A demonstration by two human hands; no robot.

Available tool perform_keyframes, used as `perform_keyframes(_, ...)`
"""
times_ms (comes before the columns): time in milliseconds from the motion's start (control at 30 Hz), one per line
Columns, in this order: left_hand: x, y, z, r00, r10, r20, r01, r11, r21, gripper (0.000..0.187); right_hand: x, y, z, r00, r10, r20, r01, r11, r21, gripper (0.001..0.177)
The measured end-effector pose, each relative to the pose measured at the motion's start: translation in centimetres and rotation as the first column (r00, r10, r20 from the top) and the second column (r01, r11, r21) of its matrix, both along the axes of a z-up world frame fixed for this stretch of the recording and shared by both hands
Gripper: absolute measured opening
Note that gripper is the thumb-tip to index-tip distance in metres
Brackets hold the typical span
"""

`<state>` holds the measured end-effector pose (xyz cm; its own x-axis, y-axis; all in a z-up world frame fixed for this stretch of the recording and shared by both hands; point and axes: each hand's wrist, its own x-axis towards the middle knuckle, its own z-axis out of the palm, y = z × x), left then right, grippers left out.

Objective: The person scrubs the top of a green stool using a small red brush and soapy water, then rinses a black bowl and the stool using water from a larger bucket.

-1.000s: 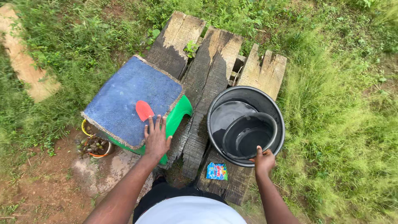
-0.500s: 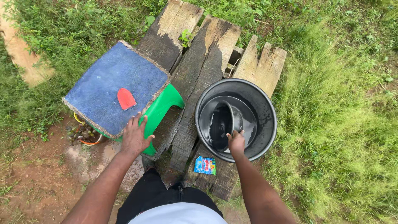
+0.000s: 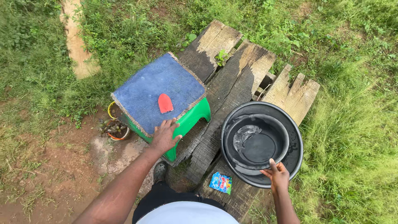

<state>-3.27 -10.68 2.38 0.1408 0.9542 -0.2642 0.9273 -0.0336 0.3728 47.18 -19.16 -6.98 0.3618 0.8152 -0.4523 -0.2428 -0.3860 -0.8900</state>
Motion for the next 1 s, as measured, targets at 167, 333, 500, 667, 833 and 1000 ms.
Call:
perform_keyframes(167,-0.6,1.8,-0.8,0.995,-0.013,0.102,-0.005,0.984,0.179,0.06,-3.9,0.9,6.8,0.997,0.001,0.077,-0.007,0.997,0.072,0.029)
perform_keyframes(333,-1.5,4.2,-2.7,0.989,-0.067,0.132,0.035,0.972,0.234,0.06,-12.0,2.3,15.2,0.986,0.02,0.165,-0.031,0.997,0.065,0.031)
perform_keyframes(500,-2.3,5.9,-5.3,0.975,-0.122,0.188,0.056,0.945,0.322,0.051,-21.3,3.2,22.5,0.946,0.09,0.31,-0.124,0.988,0.093,0.037)
perform_keyframes(667,-2.4,6.4,-6.2,0.974,-0.211,0.089,0.175,0.936,0.305,0.042,-28.3,3.9,27.1,0.88,0.181,0.439,-0.191,0.981,-0.022,0.03)
perform_keyframes(833,-2.6,6.8,-6.4,0.973,-0.215,0.088,0.181,0.939,0.292,0.045,-31.2,4.3,29.2,0.828,0.181,0.531,-0.188,0.981,-0.041,0.028)
perform_keyframes(1000,-2.9,7.1,-7.6,0.953,-0.179,0.244,0.105,0.951,0.289,0.025,-31.9,5.2,30.5,0.818,0.132,0.559,-0.194,0.98,0.052,0.036)
